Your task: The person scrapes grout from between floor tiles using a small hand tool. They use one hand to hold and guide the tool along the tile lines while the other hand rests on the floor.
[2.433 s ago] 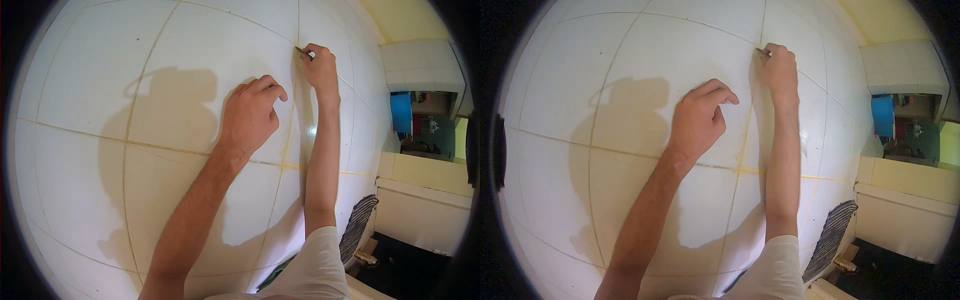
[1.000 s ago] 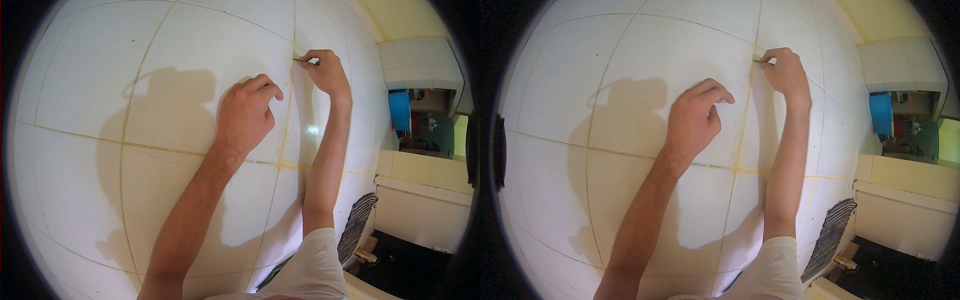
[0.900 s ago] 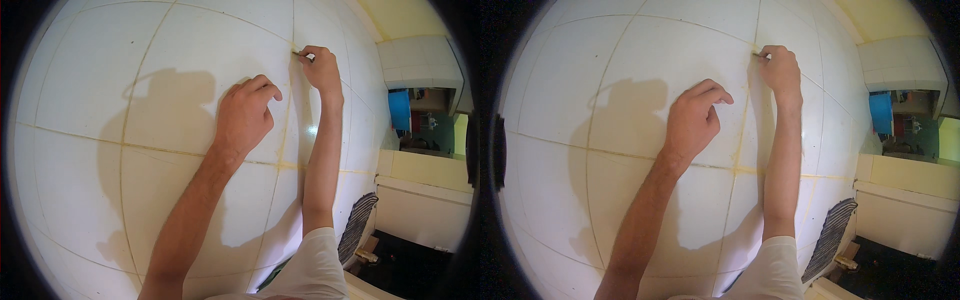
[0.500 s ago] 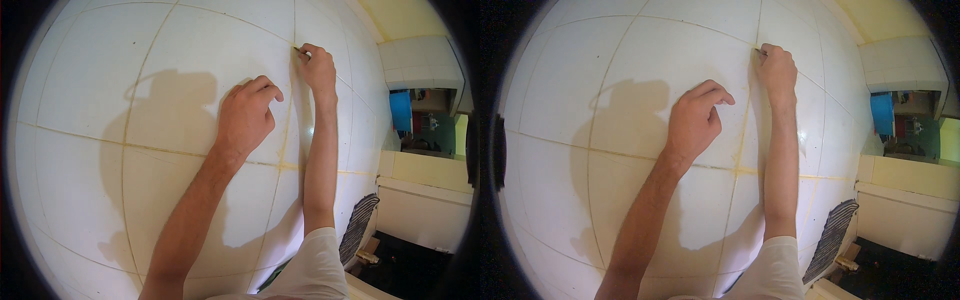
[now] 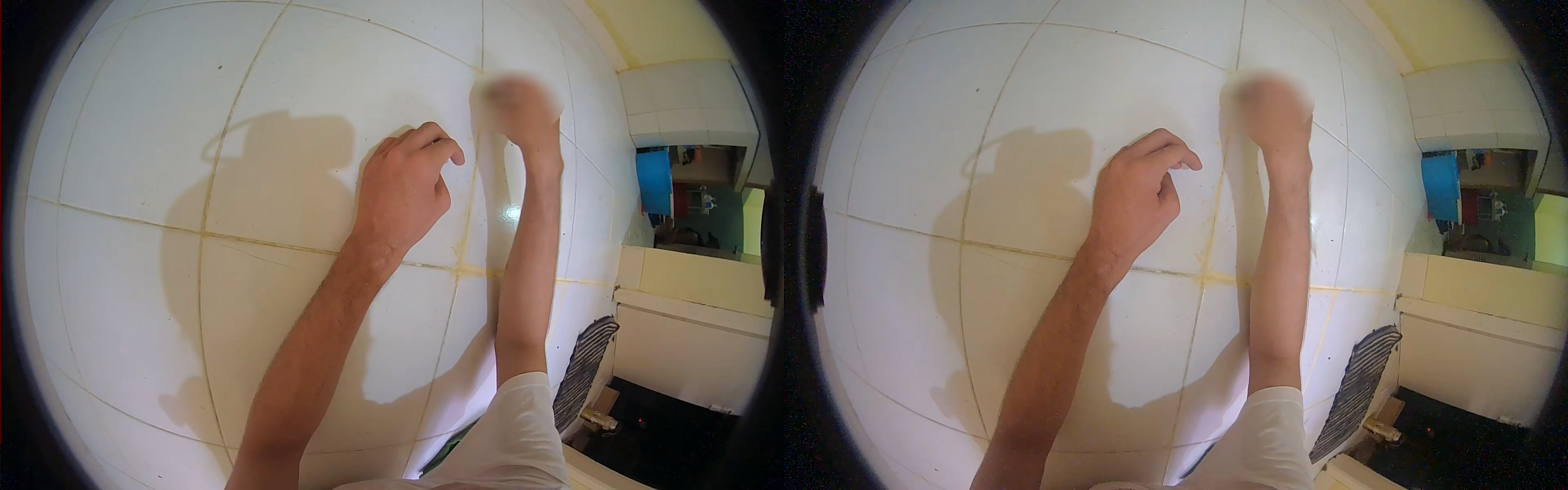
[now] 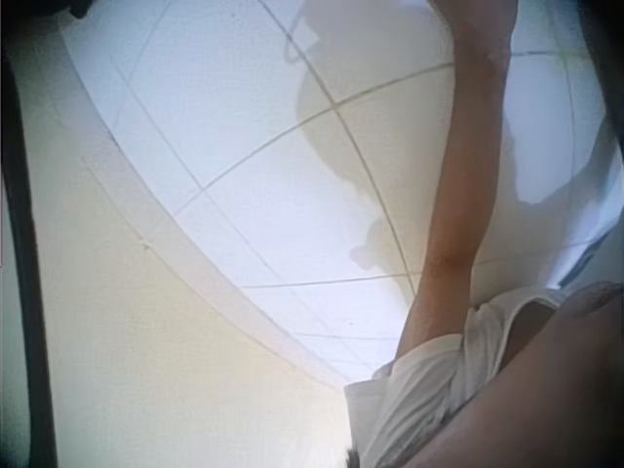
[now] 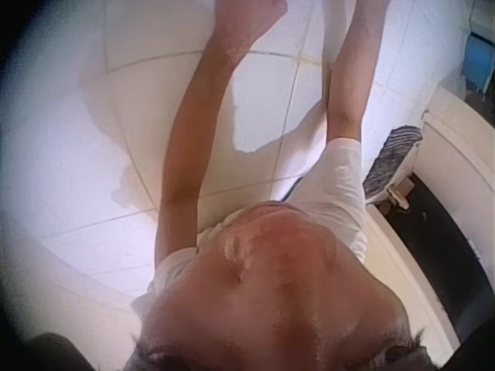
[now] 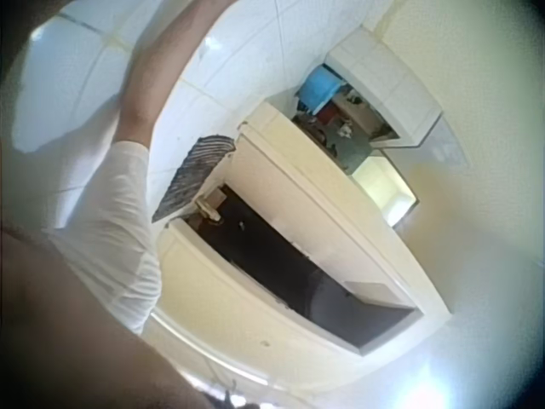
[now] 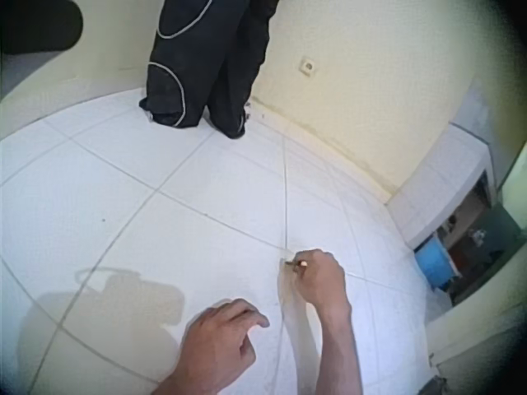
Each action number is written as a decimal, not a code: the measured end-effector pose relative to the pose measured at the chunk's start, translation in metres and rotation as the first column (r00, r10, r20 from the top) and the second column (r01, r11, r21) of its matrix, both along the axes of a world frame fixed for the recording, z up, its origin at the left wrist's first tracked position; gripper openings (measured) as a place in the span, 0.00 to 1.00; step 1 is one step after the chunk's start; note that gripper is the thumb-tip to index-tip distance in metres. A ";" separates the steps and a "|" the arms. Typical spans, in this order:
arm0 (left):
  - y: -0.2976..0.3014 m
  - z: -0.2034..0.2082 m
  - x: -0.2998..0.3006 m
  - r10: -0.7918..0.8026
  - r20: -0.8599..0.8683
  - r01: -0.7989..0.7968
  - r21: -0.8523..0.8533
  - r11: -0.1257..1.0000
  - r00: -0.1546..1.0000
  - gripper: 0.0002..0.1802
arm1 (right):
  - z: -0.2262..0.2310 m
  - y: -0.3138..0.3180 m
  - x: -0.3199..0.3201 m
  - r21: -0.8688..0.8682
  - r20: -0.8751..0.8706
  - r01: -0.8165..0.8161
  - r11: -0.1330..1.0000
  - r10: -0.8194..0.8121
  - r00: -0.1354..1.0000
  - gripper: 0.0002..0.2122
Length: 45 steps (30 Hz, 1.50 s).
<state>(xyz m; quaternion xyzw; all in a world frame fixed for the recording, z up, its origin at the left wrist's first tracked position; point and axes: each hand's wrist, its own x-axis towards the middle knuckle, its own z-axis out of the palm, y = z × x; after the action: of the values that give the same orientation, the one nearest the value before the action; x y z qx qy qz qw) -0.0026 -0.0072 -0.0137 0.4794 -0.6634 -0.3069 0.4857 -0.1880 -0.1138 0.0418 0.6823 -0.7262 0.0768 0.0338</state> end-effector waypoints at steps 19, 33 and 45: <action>0.001 0.005 0.002 -0.029 -0.003 0.029 0.016 0.999 1.000 0.20 | 0.031 0.006 -0.015 0.168 0.125 0.014 0.986 -0.035 0.992 0.13; 0.002 0.007 0.003 -0.021 -0.007 0.021 0.004 1.000 1.000 0.20 | 0.021 -0.005 -0.025 0.264 0.237 -0.084 0.961 0.020 0.971 0.16; 0.001 0.005 -0.001 -0.017 0.000 0.017 0.005 1.000 1.000 0.17 | 0.024 -0.003 -0.028 0.297 0.240 -0.124 0.947 0.052 0.969 0.15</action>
<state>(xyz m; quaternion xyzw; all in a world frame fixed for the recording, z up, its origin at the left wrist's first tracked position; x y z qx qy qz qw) -0.0032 -0.0060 -0.0085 0.4752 -0.6666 -0.3127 0.4817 -0.2162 -0.1170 0.0657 0.6976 -0.6969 0.0414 -0.1611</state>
